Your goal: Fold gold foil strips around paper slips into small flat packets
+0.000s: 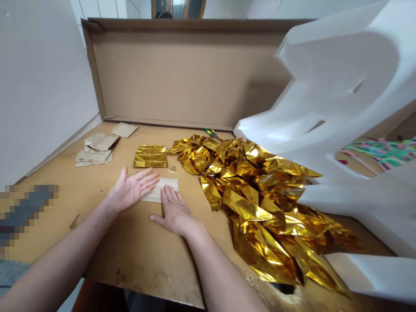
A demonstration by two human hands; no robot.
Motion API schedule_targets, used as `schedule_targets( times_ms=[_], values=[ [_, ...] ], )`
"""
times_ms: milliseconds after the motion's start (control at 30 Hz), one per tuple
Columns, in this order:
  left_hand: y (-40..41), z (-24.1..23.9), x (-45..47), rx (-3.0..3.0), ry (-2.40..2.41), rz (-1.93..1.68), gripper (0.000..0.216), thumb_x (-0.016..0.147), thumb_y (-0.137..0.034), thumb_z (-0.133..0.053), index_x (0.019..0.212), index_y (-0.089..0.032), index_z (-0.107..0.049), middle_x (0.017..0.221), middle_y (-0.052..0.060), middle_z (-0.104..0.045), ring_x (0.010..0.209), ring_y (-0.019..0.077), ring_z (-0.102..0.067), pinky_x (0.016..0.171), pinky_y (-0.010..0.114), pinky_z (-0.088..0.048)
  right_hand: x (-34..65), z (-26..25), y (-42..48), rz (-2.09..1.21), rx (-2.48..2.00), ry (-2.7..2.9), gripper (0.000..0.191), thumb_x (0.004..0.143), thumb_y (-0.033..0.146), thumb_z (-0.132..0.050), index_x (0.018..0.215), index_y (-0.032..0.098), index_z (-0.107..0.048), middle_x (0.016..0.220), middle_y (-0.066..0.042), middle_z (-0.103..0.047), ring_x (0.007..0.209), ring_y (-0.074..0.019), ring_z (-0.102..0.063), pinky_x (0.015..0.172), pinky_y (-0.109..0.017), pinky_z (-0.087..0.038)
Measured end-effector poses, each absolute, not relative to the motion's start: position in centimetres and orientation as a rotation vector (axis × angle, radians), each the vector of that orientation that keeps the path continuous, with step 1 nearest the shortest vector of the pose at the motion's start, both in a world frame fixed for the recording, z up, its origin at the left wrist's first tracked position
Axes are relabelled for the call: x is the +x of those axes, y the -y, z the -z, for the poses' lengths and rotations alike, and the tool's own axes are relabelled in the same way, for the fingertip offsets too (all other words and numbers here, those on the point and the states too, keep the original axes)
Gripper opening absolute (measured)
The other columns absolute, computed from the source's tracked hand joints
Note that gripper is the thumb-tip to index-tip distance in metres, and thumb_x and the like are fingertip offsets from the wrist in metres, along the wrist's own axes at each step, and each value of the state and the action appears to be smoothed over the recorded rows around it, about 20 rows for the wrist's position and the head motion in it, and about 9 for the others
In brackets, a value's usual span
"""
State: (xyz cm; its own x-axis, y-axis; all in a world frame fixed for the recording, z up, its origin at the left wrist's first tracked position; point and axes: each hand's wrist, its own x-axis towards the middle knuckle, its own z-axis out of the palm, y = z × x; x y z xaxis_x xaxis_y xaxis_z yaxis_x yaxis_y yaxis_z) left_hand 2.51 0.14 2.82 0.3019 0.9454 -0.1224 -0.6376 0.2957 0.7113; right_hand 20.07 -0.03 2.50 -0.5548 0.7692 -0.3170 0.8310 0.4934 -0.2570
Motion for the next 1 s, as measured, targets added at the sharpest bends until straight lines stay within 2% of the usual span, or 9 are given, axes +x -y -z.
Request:
schedule_targets(
  times_ms=[133,200,267,367,600,733,833,1000],
  values=[
    [0.1,-1.4,3.1,1.200,-0.861,-1.007,0.081,0.085,-0.069,-0.005,0.136,-0.015,-0.040,0.145,0.012,-0.036,0.136,0.0221,-0.028,0.113,0.038,-0.019,20.1,-2.4,0.0,0.563,1.386,-2.589,0.095,0.078,0.066,-0.037,0.145,0.004,-0.010,0.153,-0.016,-0.001,0.140,-0.0261,0.002,0.113,-0.041,-0.009],
    [0.6,-0.7,3.5,1.674,-1.035,-0.805,0.077,0.084,-0.070,-0.021,0.140,-0.018,-0.032,0.150,0.009,-0.024,0.139,0.0213,-0.018,0.115,0.037,-0.010,20.0,-2.4,0.0,0.560,1.381,-2.596,0.094,0.079,0.062,-0.039,0.145,0.003,-0.010,0.152,-0.016,-0.002,0.140,-0.0254,0.002,0.113,-0.041,-0.009],
    [1.1,-0.3,3.9,2.028,-1.122,-0.539,0.083,0.083,-0.070,-0.027,0.144,-0.013,-0.022,0.152,0.011,-0.014,0.141,0.0232,-0.009,0.115,0.039,-0.007,20.0,-2.5,0.0,0.557,1.376,-2.593,0.090,0.079,0.054,-0.043,0.145,0.002,-0.010,0.152,-0.017,-0.003,0.140,-0.0247,0.001,0.113,-0.040,-0.009],
    [1.6,-0.2,4.3,2.283,-1.214,-0.239,0.084,0.086,-0.065,-0.026,0.145,-0.007,-0.010,0.152,0.015,-0.003,0.141,0.0251,-0.001,0.114,0.042,-0.008,20.1,-2.5,-0.1,0.550,1.375,-2.585,0.087,0.078,0.042,-0.047,0.145,0.001,-0.010,0.152,-0.017,-0.003,0.140,-0.0244,-0.002,0.113,-0.039,-0.010],
    [1.8,-0.6,4.5,2.372,-1.309,-0.030,0.083,0.088,-0.064,-0.017,0.144,-0.004,-0.009,0.151,0.017,-0.002,0.140,0.0265,-0.001,0.114,0.040,-0.009,20.9,-3.1,-0.2,0.457,1.434,-2.533,0.087,0.078,0.048,-0.048,0.144,0.001,-0.018,0.151,-0.019,-0.011,0.140,-0.0263,-0.009,0.113,-0.041,-0.013],
    [1.8,-0.7,4.6,2.375,-1.310,0.001,0.083,0.088,-0.064,-0.017,0.144,-0.003,-0.010,0.151,0.018,-0.003,0.140,0.0268,-0.001,0.114,0.041,-0.008,21.1,-3.0,-0.1,0.300,1.487,-2.619,0.078,0.084,0.051,-0.040,0.142,0.002,-0.025,0.150,-0.020,-0.015,0.139,-0.0283,-0.011,0.112,-0.046,-0.014],
    [1.8,-1.0,4.6,2.373,-1.292,-0.018,0.089,0.085,-0.068,-0.022,0.145,-0.003,-0.006,0.151,0.018,0.001,0.140,0.0276,-0.001,0.114,0.041,-0.008,20.9,-2.3,0.1,0.260,1.393,-2.765,0.074,0.085,0.048,-0.039,0.144,0.006,-0.024,0.151,-0.018,-0.016,0.139,-0.0269,-0.011,0.112,-0.048,-0.016],
    [1.8,-1.5,4.6,2.355,-1.273,-0.016,0.096,0.081,-0.071,-0.029,0.145,-0.004,-0.004,0.152,0.018,-0.001,0.140,0.0286,-0.001,0.114,0.041,-0.007,20.3,-2.0,0.6,0.336,1.363,-2.680,0.078,0.081,0.039,-0.046,0.143,0.000,-0.020,0.149,-0.022,-0.018,0.138,-0.0296,-0.015,0.111,-0.048,-0.018]
  ],
)
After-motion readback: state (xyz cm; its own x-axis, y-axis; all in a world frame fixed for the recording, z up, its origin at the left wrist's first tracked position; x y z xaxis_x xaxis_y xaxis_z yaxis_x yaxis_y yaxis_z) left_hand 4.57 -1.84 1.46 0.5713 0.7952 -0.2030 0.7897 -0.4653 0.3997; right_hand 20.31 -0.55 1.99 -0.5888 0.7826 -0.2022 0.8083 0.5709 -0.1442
